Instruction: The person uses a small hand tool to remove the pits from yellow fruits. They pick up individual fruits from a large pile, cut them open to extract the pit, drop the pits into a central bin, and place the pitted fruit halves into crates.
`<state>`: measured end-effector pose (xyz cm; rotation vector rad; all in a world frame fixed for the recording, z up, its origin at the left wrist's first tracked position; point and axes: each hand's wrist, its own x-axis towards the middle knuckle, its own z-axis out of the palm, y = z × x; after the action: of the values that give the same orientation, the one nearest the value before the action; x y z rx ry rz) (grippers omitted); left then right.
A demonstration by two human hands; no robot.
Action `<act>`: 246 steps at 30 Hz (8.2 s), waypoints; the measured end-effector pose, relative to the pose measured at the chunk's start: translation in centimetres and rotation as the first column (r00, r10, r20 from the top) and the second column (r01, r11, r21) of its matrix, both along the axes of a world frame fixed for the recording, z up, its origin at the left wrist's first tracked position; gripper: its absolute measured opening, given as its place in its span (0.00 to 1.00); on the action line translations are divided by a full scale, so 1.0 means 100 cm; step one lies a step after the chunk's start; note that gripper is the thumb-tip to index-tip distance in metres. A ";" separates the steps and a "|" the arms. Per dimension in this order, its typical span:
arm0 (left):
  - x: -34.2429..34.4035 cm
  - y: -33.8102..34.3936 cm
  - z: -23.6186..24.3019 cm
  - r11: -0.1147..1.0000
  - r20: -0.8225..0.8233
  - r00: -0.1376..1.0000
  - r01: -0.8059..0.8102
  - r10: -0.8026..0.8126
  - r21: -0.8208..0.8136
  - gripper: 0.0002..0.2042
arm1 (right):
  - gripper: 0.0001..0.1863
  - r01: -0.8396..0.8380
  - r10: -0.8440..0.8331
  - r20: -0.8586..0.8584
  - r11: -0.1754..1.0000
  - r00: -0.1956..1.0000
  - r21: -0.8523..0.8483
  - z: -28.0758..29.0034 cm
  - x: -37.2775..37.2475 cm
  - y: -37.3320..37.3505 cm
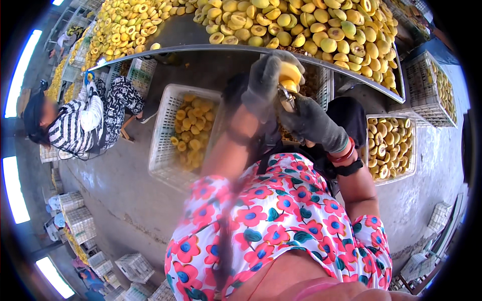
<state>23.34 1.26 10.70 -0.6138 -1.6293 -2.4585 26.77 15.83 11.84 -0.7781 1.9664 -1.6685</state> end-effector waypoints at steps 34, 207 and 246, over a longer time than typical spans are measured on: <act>-0.186 -0.095 -0.101 -0.248 -0.374 0.742 -0.282 0.556 -0.927 0.22 | 0.12 0.202 -0.075 -0.553 0.964 0.830 0.174 -0.067 -0.019 0.007; 0.004 0.033 -0.010 0.973 0.105 0.967 -0.227 0.231 -0.049 0.24 | 0.13 0.489 -0.350 -0.508 0.856 0.787 0.169 -0.020 -0.006 0.002; -0.140 -0.141 -0.054 -0.293 -0.212 0.672 0.008 0.710 -0.956 0.25 | 0.08 0.246 -0.188 -0.288 0.953 0.939 0.179 -0.040 -0.002 0.002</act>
<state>9.38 -12.81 5.26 0.6695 -3.0254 -0.2266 26.58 16.01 7.79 -0.7595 2.4534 -1.4964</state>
